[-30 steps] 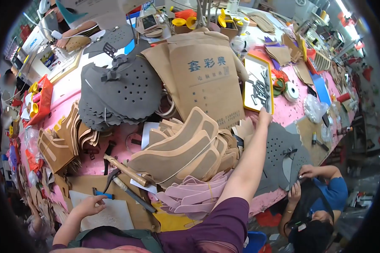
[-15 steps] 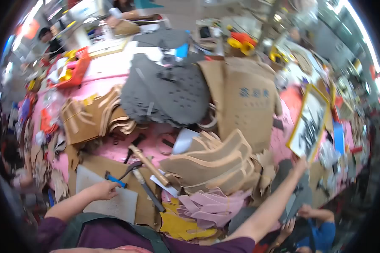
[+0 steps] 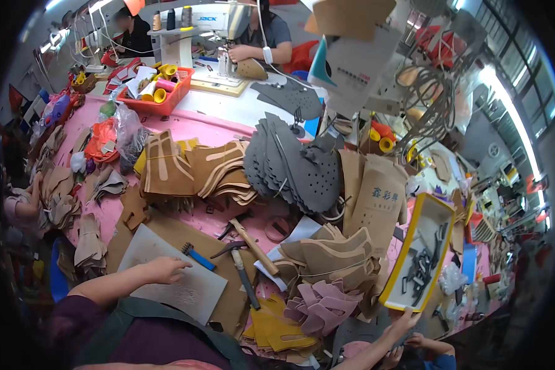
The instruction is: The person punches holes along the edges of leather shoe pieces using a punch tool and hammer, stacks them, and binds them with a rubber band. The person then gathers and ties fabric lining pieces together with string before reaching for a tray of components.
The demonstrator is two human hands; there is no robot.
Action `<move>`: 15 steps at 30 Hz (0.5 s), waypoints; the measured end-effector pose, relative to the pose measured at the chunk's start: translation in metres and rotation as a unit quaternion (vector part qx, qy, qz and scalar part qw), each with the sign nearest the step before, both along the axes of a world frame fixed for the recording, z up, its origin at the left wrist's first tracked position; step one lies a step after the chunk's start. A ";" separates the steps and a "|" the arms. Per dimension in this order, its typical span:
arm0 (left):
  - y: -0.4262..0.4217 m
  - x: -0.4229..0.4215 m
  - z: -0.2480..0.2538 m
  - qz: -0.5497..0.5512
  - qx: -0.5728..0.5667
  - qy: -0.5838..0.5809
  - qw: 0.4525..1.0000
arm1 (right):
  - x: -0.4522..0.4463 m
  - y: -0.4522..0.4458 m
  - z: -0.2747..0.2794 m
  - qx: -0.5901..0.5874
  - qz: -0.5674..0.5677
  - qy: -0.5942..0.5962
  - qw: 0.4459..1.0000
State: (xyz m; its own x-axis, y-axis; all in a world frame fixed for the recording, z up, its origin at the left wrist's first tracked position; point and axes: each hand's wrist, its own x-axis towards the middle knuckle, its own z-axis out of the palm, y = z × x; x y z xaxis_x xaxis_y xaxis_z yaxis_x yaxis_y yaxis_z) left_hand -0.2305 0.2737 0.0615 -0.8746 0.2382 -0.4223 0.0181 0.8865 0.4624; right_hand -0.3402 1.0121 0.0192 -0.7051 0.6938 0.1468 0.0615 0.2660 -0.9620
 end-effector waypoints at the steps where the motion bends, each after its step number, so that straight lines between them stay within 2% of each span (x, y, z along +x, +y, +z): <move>1: -0.005 0.004 0.000 0.001 0.004 0.008 1.000 | -0.006 -0.070 0.073 0.004 0.001 0.008 1.000; 2: -0.010 0.009 -0.002 0.007 0.010 0.015 1.000 | 0.017 -0.156 0.134 0.024 0.038 0.048 0.998; 4: -0.020 0.017 -0.007 0.019 0.023 0.030 0.999 | 0.033 -0.130 0.098 -0.007 0.051 0.026 0.998; 6: -0.032 0.026 -0.011 0.023 0.034 0.042 0.998 | 0.045 -0.137 0.098 -0.037 0.061 0.003 0.997; 10: -0.059 0.041 -0.021 0.033 0.070 0.074 0.994 | 0.061 -0.255 0.147 -0.160 0.156 -0.020 0.975; 12: -0.076 0.048 -0.029 0.033 0.081 0.087 0.992 | 0.058 -0.292 0.138 -0.124 0.199 -0.018 0.972; 15: -0.101 0.060 -0.042 0.042 0.092 0.108 0.989 | 0.045 -0.342 0.125 -0.159 0.256 -0.063 0.951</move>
